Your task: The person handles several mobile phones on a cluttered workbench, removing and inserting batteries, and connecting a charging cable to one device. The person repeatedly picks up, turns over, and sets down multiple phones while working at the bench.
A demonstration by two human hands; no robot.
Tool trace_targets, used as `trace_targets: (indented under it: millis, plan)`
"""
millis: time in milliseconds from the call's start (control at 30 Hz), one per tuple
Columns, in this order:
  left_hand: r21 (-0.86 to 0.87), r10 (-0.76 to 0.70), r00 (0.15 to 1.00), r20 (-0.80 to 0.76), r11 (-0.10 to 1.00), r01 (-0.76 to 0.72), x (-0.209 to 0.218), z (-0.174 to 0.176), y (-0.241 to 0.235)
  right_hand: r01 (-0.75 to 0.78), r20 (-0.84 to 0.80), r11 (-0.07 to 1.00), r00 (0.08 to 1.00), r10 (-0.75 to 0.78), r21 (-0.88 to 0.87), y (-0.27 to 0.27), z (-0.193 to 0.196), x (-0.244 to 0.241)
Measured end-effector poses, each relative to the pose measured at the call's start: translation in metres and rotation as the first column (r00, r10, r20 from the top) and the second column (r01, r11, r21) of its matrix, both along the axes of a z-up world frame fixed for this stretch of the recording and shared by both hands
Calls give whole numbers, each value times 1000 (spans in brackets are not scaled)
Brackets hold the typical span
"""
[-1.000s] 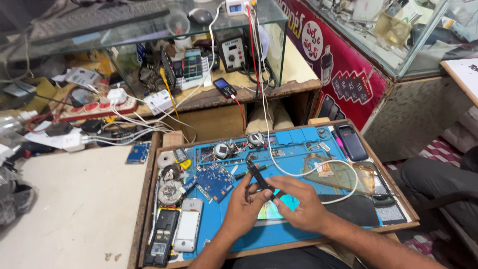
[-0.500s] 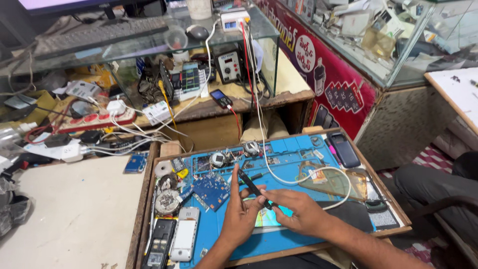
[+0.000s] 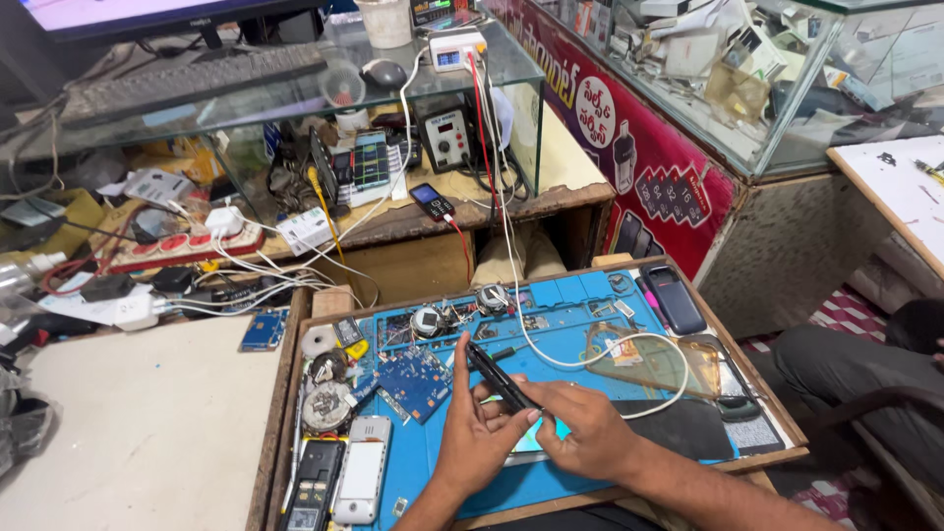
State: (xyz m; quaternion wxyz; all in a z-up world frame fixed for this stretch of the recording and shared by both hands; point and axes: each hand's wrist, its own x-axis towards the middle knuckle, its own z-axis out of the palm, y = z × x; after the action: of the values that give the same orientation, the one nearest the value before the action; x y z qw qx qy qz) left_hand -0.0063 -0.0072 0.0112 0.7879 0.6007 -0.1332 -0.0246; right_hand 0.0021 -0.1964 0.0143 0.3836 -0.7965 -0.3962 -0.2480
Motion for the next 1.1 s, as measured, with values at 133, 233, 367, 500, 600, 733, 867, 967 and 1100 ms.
trace_targets:
  millis: [133, 233, 367, 500, 600, 733, 867, 967, 1100]
  plan:
    - [-1, 11, 1000, -5, 1000, -11, -2, -6, 4, 59, 28, 998, 998, -59, 2, 0, 0, -1]
    - [-69, -1, 999, 46, 998, 4, 4, -12, 5, 163, -92, 985, 981, -168, -62, -5, 0, 12]
    - [-123, -58, 997, 51, 990, 63, 10, -15, 2, 115, -152, 991, 983, -104, 64, -5, 2, 12]
    - [-112, -91, 996, 19, 989, 93, 11, -24, 4, 120, -132, 992, 985, -113, 47, -7, 3, 13]
    - [-134, -102, 994, 27, 985, 104, 11, -28, 6, 104, -119, 993, 988, -96, 62, -7, 3, 16]
    - [-113, -92, 995, 34, 989, 95, 15, -22, 6, 112, -192, 990, 977, -94, 88, -6, 7, 20]
    - [-176, -146, 989, -34, 975, 138, 15, -27, 7, 209, -390, 969, 909, -145, 128, -9, -1, 23]
    - [-210, -150, 988, -42, 968, 138, 18, -34, 6, 219, -556, 923, 831, -6, 318, -19, -8, 33]
    - [-275, -183, 982, -56, 948, 161, 22, -38, 8, 216, -477, 953, 874, -93, 211, -43, 0, 48]
